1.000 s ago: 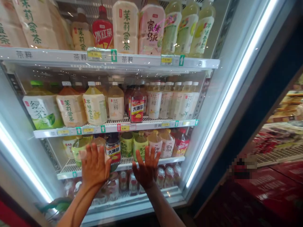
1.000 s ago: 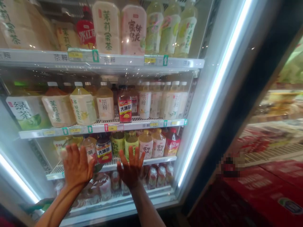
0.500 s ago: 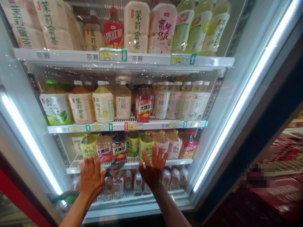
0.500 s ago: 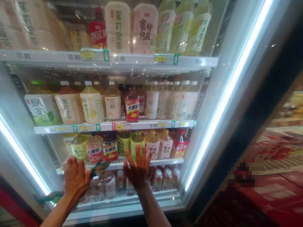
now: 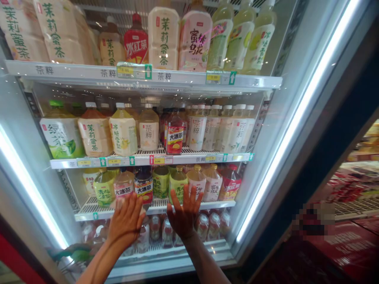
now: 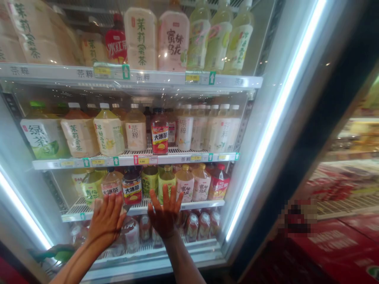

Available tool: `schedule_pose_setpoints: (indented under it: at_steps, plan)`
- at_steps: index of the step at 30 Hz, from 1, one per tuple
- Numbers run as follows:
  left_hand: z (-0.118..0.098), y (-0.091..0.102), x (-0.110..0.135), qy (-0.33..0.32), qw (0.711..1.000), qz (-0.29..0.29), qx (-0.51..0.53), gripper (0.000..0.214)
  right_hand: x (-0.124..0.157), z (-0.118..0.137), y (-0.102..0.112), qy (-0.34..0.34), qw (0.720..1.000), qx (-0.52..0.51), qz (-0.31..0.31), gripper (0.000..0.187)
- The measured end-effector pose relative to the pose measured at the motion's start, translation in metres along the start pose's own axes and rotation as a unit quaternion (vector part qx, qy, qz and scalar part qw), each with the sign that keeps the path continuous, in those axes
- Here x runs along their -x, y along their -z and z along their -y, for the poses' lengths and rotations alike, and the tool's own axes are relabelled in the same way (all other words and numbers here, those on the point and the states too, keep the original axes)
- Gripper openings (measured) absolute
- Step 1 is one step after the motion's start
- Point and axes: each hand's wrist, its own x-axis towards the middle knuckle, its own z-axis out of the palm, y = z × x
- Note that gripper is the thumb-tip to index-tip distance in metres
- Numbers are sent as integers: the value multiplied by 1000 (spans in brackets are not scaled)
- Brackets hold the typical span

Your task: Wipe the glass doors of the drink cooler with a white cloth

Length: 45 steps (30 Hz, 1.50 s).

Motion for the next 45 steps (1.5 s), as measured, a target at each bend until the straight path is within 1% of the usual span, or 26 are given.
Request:
schedule_pose_setpoints:
  at_steps: [2,4,5,8,10,14,15,16,18,20,21,22,24,26,27,29,31,34,36,39,41,43,45]
  plan:
    - [5,-6,-22,22,1000,2,-7,81,0,1,0,4,1000,-1,-17,56]
    - [1,-9,-32,17,1000,4,-7,82,0,1,0,1,1000,5,-21,58]
    - [-5,-10,-30,4,1000,4,-4,79,1,2,0,1,1000,9,-17,59]
    - [-27,-9,-8,-39,999,13,14,68,1,1,1,2,1000,14,-5,60]
    - [-32,-10,-2,-42,999,20,19,67,1,1,2,6,1000,13,-3,60]
    - [-23,-16,-18,8,1000,25,7,80,-1,0,4,14,1000,6,-14,55]
    - [-23,-17,-19,16,1000,24,4,82,-1,1,5,14,1000,3,-16,53]
    - [-25,-16,-16,17,1000,23,5,81,-2,1,5,13,1000,1,-18,51]
    - [-33,-13,-1,0,1000,25,13,76,-2,1,4,11,1000,-3,-19,48]
    - [-40,-9,15,-20,999,36,21,71,-2,1,4,10,1000,-5,-21,45]
    - [-41,-8,18,-22,999,44,23,70,-2,1,3,9,1000,-6,-22,44]
    - [-39,-8,18,-18,998,50,22,70,-3,1,3,9,1000,-6,-23,43]
    - [-31,-11,7,10,998,57,13,75,-4,2,3,7,999,-5,-33,42]
    - [-23,-17,-3,42,998,52,1,81,-4,3,3,9,999,-5,-41,42]
    - [-21,-19,-4,48,998,46,-3,83,-3,3,3,9,999,-5,-43,42]
    - [-25,-21,7,35,999,42,2,79,-1,3,2,4,999,-4,-34,43]
    - [-33,-20,30,13,999,42,15,76,0,1,1,1,1000,1,-14,45]
    - [-40,-18,62,2,998,47,36,77,-2,-3,3,4,1000,1,8,48]
    - [-41,-19,69,-1,998,43,53,79,-5,-3,9,11,1000,-14,20,52]
    - [-44,-23,57,-3,996,13,93,87,1,10,24,-13,998,-38,49,63]
    - [-47,-25,42,-10,992,-10,126,87,17,28,31,-17,997,-66,43,68]
    - [-49,-23,29,-15,987,-24,157,83,38,47,32,4,993,-111,38,69]
    - [-48,-18,19,-13,983,-29,181,82,54,61,30,10,988,-144,60,66]
